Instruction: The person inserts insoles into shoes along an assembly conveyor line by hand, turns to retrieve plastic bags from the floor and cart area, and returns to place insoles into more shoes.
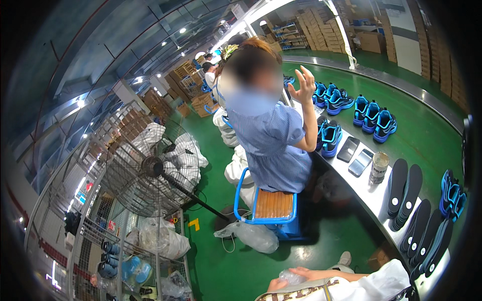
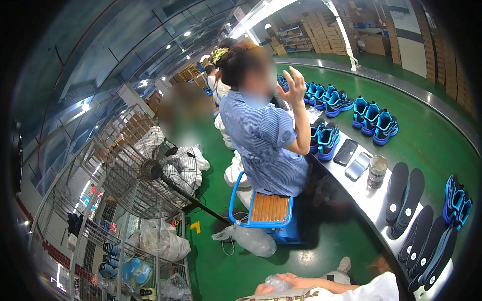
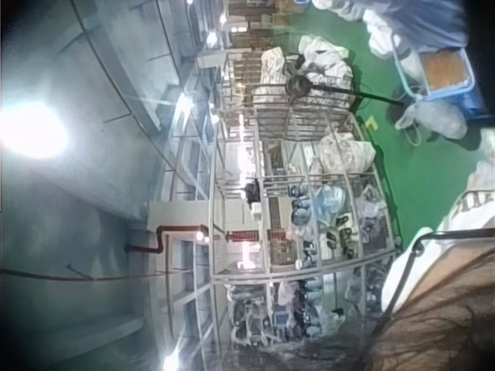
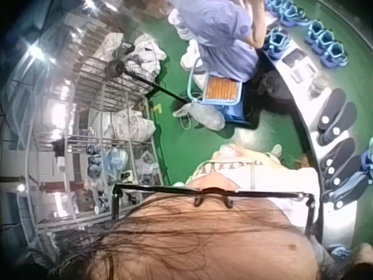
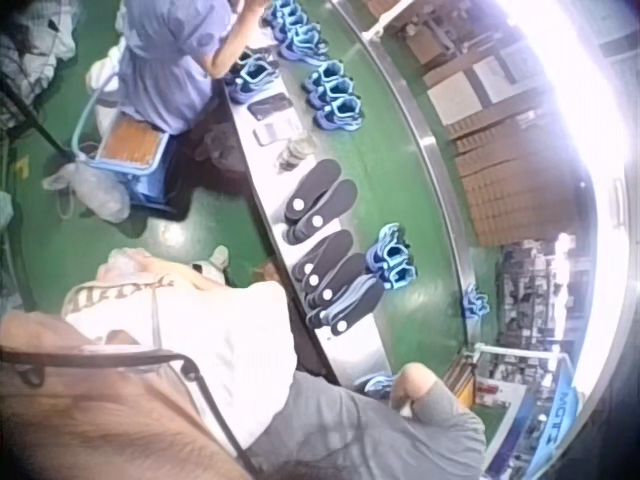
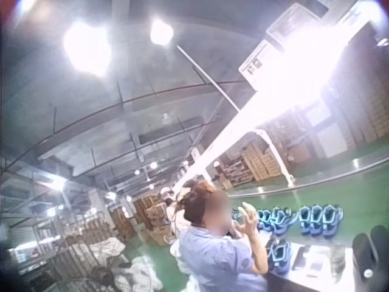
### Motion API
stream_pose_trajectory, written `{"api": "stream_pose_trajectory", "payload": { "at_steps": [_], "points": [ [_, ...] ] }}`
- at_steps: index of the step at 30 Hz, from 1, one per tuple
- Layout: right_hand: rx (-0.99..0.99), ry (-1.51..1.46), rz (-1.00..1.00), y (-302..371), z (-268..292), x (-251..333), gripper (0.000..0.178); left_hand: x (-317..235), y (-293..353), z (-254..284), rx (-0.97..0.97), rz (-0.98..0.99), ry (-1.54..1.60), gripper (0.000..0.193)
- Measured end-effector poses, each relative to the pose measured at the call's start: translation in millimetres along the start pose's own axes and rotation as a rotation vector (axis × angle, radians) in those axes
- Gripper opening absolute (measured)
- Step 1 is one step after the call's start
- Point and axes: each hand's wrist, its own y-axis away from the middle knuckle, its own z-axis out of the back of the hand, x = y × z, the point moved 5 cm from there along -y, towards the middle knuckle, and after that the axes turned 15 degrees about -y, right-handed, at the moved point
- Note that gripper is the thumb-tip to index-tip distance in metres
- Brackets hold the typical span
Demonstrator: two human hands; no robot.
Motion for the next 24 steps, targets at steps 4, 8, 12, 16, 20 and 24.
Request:
{"api": "stream_pose_trajectory", "payload": {
  "at_steps": [4,8,12,16,20,24],
  "points": [
    [0.245,-0.672,-0.023,-29.3,3.4,37.1,0.048,-39.9,-12.8,2.1,-0.247,-0.355,-0.282,0.027],
    [0.201,-0.768,-0.12,-33.6,15.4,45.4,0.034,-28.4,-25.6,-3.2,-0.614,-0.709,-0.378,0.029],
    [0.146,-1.037,-0.11,-26.8,43.6,40.9,0.03,-120.8,-9.3,-23.0,-0.821,-0.878,-0.584,0.026],
    [-0.222,-0.582,-0.161,-22.6,89.6,10.2,0.033,-134.8,-64.7,-26.4,-0.078,-0.144,-0.035,0.036],
    [-0.593,-0.514,-0.222,-11.9,140.0,-13.4,0.033,-210.2,-55.6,-26.6,-0.466,-0.495,-0.621,0.046],
    [-0.575,-0.491,-0.282,-7.7,162.5,-0.9,0.037,-245.7,-56.3,-48.5,-0.489,-0.703,-0.938,0.063]
  ]
}}
